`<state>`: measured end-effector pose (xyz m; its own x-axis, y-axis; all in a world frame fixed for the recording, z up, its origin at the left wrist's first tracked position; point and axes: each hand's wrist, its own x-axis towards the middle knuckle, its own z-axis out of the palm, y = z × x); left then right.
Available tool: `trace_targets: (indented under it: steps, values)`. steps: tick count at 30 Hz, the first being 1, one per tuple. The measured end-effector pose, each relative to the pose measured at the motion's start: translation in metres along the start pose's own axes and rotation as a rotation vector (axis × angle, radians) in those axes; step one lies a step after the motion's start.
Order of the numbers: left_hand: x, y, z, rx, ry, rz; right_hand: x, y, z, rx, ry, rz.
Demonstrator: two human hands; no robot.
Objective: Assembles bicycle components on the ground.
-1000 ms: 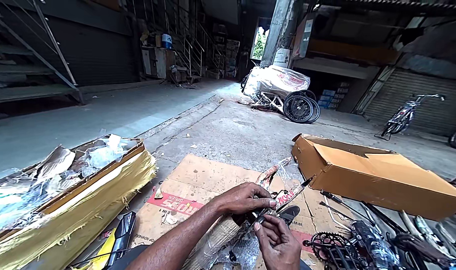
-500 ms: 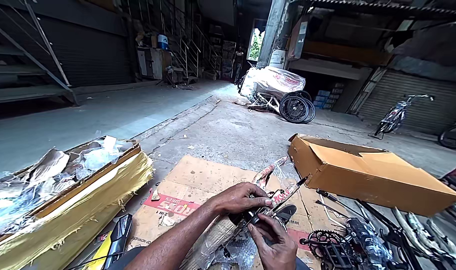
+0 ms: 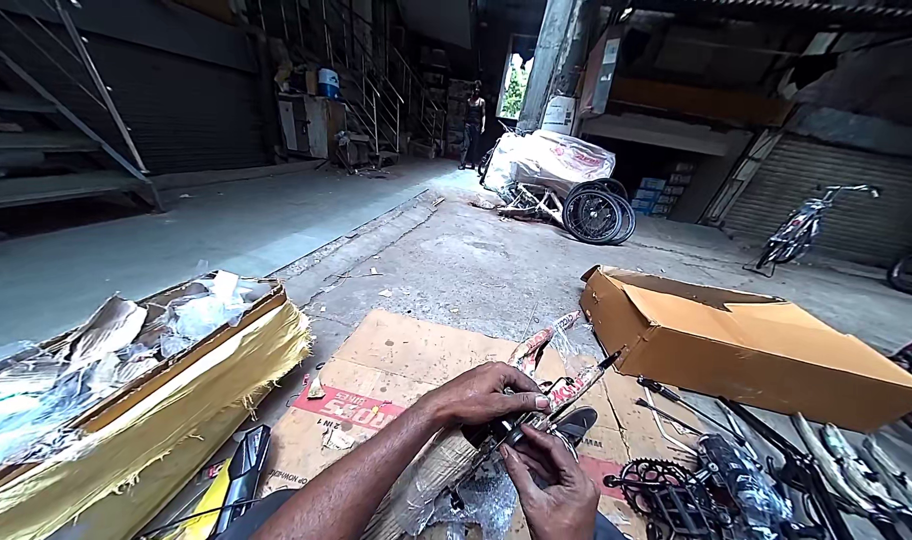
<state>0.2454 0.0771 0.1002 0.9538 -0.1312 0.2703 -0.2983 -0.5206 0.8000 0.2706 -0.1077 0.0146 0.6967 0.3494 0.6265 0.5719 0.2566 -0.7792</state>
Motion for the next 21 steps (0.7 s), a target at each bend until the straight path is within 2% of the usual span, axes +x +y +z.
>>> trace_targets:
  steps: [4,7,10,16,18,20,21]
  values:
    - [-0.001,0.000,-0.002,-0.006,-0.006,0.000,0.004,0.010,-0.006,-0.318,-0.042,-0.311]
    - [0.000,-0.001,-0.001,0.019,-0.001,-0.004,0.005,0.012,-0.007,-0.366,-0.041,-0.375]
    - [0.000,-0.003,-0.001,0.008,0.011,-0.006,0.002,0.011,-0.003,-0.256,-0.016,-0.258]
    - [0.001,-0.003,-0.001,0.007,0.002,-0.010,0.000,-0.025,0.005,0.156,0.042,0.282]
    - [0.000,-0.003,-0.002,-0.001,0.002,-0.013,0.001,-0.018,0.003,0.122,0.014,0.189]
    - [0.001,-0.003,-0.002,-0.002,0.003,-0.013,0.002,-0.003,-0.001,-0.091,-0.027,-0.078]
    - [0.001,-0.003,-0.002,0.001,0.004,-0.012,0.004,0.002,-0.003,-0.152,-0.032,-0.149]
